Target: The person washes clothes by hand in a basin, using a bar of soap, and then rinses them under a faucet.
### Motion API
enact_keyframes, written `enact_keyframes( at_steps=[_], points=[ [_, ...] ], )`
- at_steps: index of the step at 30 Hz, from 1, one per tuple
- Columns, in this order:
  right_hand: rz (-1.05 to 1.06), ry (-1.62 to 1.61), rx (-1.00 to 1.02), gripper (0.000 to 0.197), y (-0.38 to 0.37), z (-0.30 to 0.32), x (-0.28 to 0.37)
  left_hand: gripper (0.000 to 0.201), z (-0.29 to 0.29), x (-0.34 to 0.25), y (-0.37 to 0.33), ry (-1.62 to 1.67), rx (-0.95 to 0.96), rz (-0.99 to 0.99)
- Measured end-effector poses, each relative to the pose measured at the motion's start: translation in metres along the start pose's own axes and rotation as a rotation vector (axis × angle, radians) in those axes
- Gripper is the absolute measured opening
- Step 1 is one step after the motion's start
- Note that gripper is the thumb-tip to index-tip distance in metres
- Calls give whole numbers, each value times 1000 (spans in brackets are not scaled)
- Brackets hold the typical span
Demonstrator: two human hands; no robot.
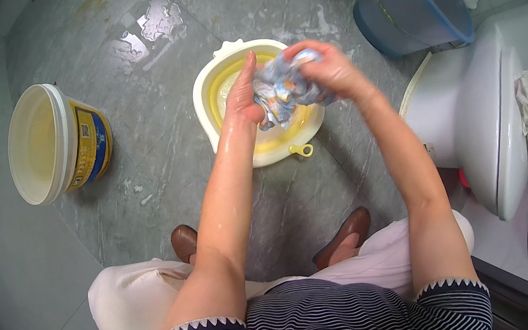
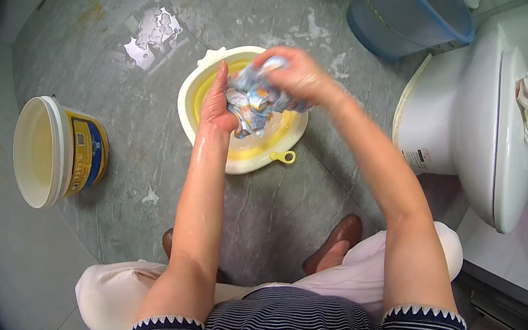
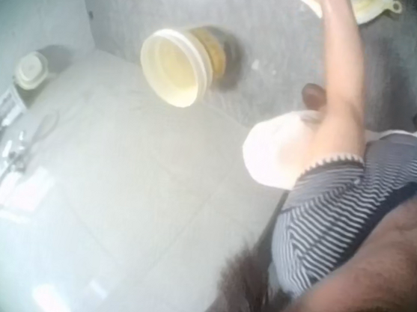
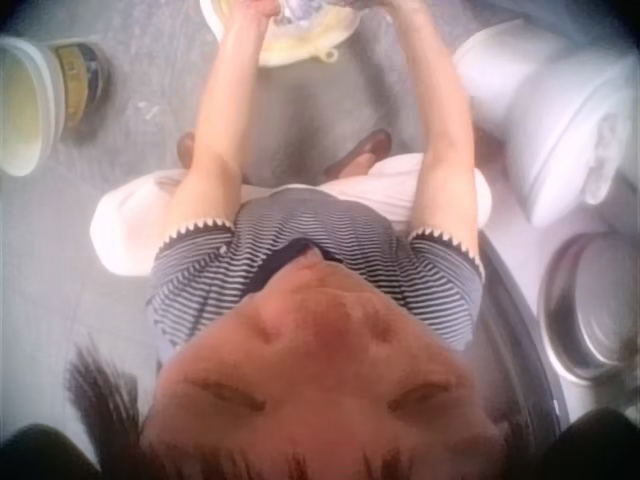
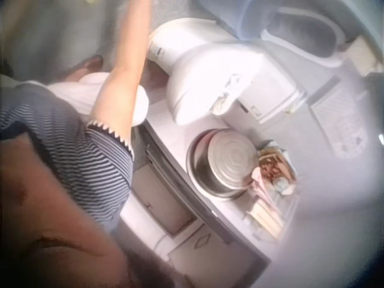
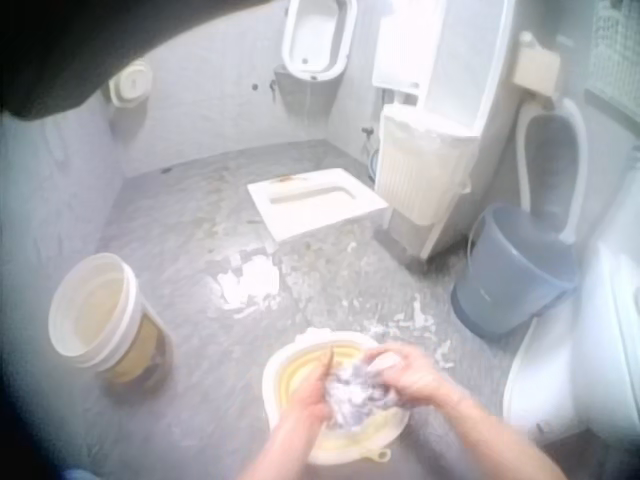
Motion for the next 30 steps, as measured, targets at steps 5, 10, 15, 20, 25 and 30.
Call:
enact_keyframes(
  at_steps=[5,10,15,20,25,30],
  points=[
    [321,905,-457,16,12,-52,1,22,47,15,-5,-163,-166,-284],
    [343,892,-569,18,25,-59,27,13,46,-9,-3,-501,205,-376],
    [100,814,-586,26,8,0,-17,18,51,28,2,-339,-319,-305],
    [-28,25,-603,19,-2,66,-20,31,-19,32,9,-653,-30,-204],
    [263,-225,-274,15,6,76,58,37,-4,13,22,-1310,-267,-7],
    [166,-335,-219,20,9,84,30,29,-13,-27,25,-555,-78,-200]
  ],
)
Point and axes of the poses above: each hand's wrist, its own y-axis away from the middle knuckle, its own z-axis out of the back of the hand, x = y × z, the point moved 10 cm from there along -y, towards the middle knuckle, and after that the axes turned 15 degrees about y, right-handed, at the moved point
